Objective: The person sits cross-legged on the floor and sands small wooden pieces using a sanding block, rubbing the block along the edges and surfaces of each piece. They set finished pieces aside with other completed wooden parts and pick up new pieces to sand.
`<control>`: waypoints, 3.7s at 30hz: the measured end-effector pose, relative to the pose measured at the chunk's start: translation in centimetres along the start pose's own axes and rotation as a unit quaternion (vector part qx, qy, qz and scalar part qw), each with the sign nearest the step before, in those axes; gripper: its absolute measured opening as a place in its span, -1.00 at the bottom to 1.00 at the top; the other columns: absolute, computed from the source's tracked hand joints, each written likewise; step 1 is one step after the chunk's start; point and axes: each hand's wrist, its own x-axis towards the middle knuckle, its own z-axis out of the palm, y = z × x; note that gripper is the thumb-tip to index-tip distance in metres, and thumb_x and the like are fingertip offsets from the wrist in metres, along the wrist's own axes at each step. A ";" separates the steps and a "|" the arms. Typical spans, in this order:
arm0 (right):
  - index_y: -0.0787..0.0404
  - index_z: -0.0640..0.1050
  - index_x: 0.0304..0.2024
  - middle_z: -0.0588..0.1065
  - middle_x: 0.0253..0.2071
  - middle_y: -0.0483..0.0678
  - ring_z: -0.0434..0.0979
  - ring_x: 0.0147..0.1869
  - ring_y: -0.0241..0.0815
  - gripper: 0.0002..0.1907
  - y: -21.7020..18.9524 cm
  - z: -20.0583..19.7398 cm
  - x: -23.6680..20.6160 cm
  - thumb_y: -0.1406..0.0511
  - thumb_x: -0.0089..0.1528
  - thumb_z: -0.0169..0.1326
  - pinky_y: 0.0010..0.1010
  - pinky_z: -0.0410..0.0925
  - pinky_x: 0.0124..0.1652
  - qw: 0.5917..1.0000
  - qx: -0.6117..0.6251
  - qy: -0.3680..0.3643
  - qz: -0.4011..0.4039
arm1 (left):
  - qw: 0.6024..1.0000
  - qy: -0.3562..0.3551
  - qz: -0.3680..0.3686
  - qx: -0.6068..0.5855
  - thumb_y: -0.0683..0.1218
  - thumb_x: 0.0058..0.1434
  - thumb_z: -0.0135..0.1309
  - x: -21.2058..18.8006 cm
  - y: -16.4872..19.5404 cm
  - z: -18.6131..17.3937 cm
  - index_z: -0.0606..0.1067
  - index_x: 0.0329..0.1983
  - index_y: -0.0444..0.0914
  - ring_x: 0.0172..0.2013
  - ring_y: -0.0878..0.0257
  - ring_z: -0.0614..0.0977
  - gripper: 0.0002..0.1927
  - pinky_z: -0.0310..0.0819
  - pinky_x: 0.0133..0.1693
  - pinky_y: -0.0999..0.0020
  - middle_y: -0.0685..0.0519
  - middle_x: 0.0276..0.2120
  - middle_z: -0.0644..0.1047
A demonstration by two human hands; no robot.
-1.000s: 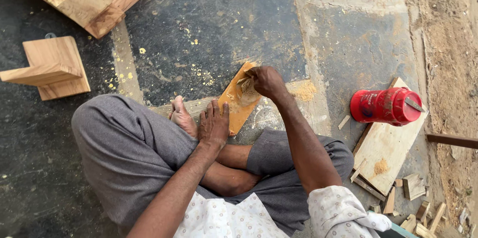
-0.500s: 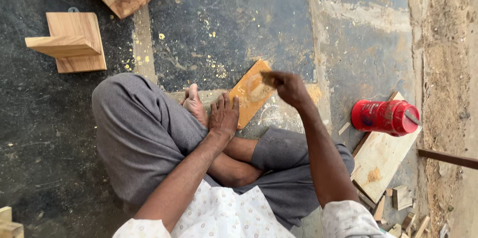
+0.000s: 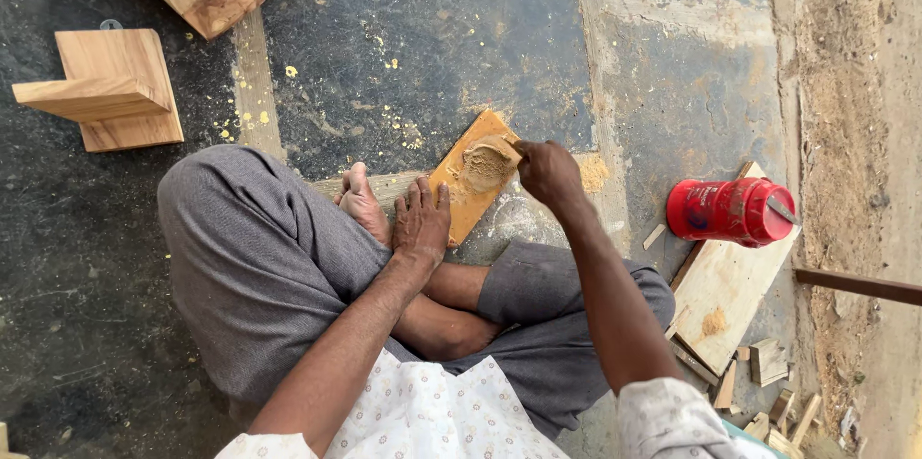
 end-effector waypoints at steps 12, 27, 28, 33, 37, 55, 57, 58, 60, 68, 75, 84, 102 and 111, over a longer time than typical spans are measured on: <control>0.09 0.65 0.07 0.62 -0.25 0.01 0.46 -0.54 -0.38 -0.63 -1.7 2.7 -2.1 0.40 0.31 -0.09 -0.48 0.39 -0.57 0.993 0.053 0.020 -0.106 | 1.000 0.017 0.012 0.002 -0.03 0.18 0.11 0.5 -0.1 0.4 0.18 0.44 -0.27 0.36 -0.13 0.20 -0.24 0.13 0.28 -0.06 -0.33 0.37 0.17; 0.10 0.64 0.03 0.59 -0.01 0.01 0.63 -0.39 -0.28 -0.62 -3.3 1.2 -1.9 0.39 0.33 -0.17 -0.34 0.49 -0.61 0.972 0.217 0.009 -0.084 | 0.997 0.059 -0.018 -0.036 -0.09 0.33 0.06 0.5 -0.2 0.2 -0.02 0.47 -0.40 0.44 -0.07 0.16 -0.23 0.04 0.36 -0.15 -0.19 0.42 0.19; 0.11 0.63 0.02 0.57 0.04 0.00 0.66 -0.26 -0.31 -0.63 -3.0 0.1 -0.6 0.39 0.33 -0.17 -0.26 0.52 -0.60 0.964 0.249 0.026 -0.090 | 0.995 0.092 -0.020 -0.025 -0.12 0.39 0.05 0.4 -0.2 0.3 -0.01 0.49 -0.39 0.46 -0.06 0.18 -0.27 0.05 0.37 -0.15 -0.17 0.42 0.22; 0.18 0.72 -0.10 0.70 -0.27 0.09 0.63 -0.36 -0.05 -0.78 -4.4 -2.8 3.5 0.37 0.33 0.06 -0.20 0.47 -0.33 0.999 0.016 -0.022 -0.043 | 0.997 0.078 -0.014 -0.025 -0.08 0.27 0.16 0.7 -0.3 0.6 -0.10 0.50 -0.43 0.45 -0.05 0.10 -0.09 -0.08 0.37 -0.15 -0.20 0.44 0.15; 0.01 0.67 0.02 0.67 -0.24 -0.03 0.59 -0.40 -0.12 -0.64 -5.7 -1.0 1.5 0.41 0.26 0.01 -0.17 0.52 -0.39 0.991 0.012 -0.004 -0.130 | 0.998 -0.011 -0.023 -0.065 -0.04 0.20 0.19 0.5 -0.4 0.1 -0.16 0.49 -0.43 0.49 -0.05 0.04 0.00 -0.15 0.42 -0.12 -0.21 0.47 0.09; 0.47 0.43 0.31 0.54 -0.04 0.23 0.56 0.02 0.03 -0.57 -5.5 5.7 -4.6 0.36 0.44 -0.13 -0.19 0.49 -0.02 0.941 -0.254 0.113 -0.194 | 0.989 0.146 -0.015 -0.008 -0.08 0.37 0.12 0.8 -0.2 0.2 -0.05 0.51 -0.44 0.47 -0.04 0.13 -0.17 -0.08 0.39 -0.15 -0.17 0.44 0.20; 0.33 0.49 0.25 0.53 -0.06 0.26 0.55 -0.01 0.04 -0.61 -4.7 5.1 -5.0 0.37 0.41 -0.13 -0.16 0.50 -0.07 0.970 -0.171 0.063 -0.163 | 0.998 0.038 -0.029 -0.039 0.00 0.26 0.18 0.6 -0.2 -0.4 -0.09 0.51 -0.45 0.48 -0.04 0.09 -0.04 -0.11 0.40 -0.12 -0.18 0.46 0.15; 0.21 0.53 0.20 0.52 -0.05 0.28 0.54 -0.06 0.05 -0.61 -3.9 3.6 -4.1 0.39 0.34 -0.11 -0.14 0.50 -0.13 0.985 -0.114 0.047 -0.124 | 0.998 -0.014 -0.031 -0.054 0.04 0.20 0.21 0.7 0.0 -0.6 -0.12 0.51 -0.45 0.48 -0.04 0.06 0.03 -0.13 0.41 -0.11 -0.19 0.46 0.13; 0.11 0.60 0.13 0.57 -0.19 0.23 0.54 -0.18 -0.01 -0.62 -3.1 0.3 -1.4 0.40 0.33 -0.10 -0.20 0.50 -0.30 0.994 -0.038 0.057 -0.087 | 0.998 -0.021 -0.035 -0.040 0.04 0.16 0.24 0.8 -0.1 -0.9 -0.11 0.51 -0.41 0.49 -0.03 0.05 0.04 -0.13 0.41 -0.10 -0.16 0.47 0.12; -0.04 0.64 0.08 0.65 -0.27 -0.03 0.52 -0.54 -0.24 -0.63 -6.2 -0.8 0.4 0.37 0.32 -0.06 -0.41 0.41 -0.59 0.992 -0.029 -0.019 -0.122 | 0.996 0.077 -0.028 -0.031 0.00 0.28 0.20 0.3 -0.1 0.5 -0.04 0.51 -0.38 0.49 -0.01 0.12 -0.08 -0.10 0.42 -0.12 -0.15 0.45 0.19; -0.04 0.60 0.12 0.54 0.06 -0.12 0.54 -0.44 -0.12 -0.63 -3.2 -1.7 -1.2 0.34 0.39 -0.14 -0.25 0.50 -0.44 0.989 0.133 -0.045 -0.035 | 0.999 0.035 -0.026 -0.018 -0.06 0.30 0.07 0.5 -0.1 -1.0 -0.07 0.50 -0.40 0.48 -0.01 0.06 -0.16 -0.18 0.42 -0.08 -0.15 0.47 0.14; 0.31 0.52 0.16 0.52 -0.01 0.11 0.50 0.03 -0.06 -0.61 -4.9 4.6 -5.9 0.33 0.30 -0.03 -0.30 0.46 0.08 0.922 -0.300 0.058 -0.239 | 0.998 0.046 -0.032 -0.021 -0.12 0.38 -0.11 1.3 0.1 0.4 -0.02 0.50 -0.39 0.48 -0.01 0.07 -0.31 -0.16 0.41 -0.12 -0.15 0.46 0.15; -0.10 0.61 0.07 0.65 -0.30 0.07 0.61 -0.34 0.08 -0.65 -2.8 0.8 -2.6 0.29 0.38 -0.15 -0.14 0.54 -0.37 0.989 0.102 -0.108 0.006 | 1.000 0.005 -0.028 0.000 -0.06 0.19 0.08 0.5 0.1 -1.0 0.01 0.47 -0.36 0.43 -0.01 0.10 -0.16 -0.11 0.37 -0.02 -0.12 0.42 0.17; -0.06 0.64 0.09 0.66 -0.21 0.03 0.61 -0.41 -0.05 -0.63 -0.1 -2.4 1.7 0.35 0.28 0.00 -0.16 0.54 -0.31 0.994 0.110 0.023 0.001 | 0.999 0.001 -0.027 -0.041 -0.01 0.13 0.28 0.0 -0.4 1.6 -0.01 0.49 -0.35 0.47 -0.02 0.07 0.00 -0.14 0.41 -0.07 -0.14 0.46 0.12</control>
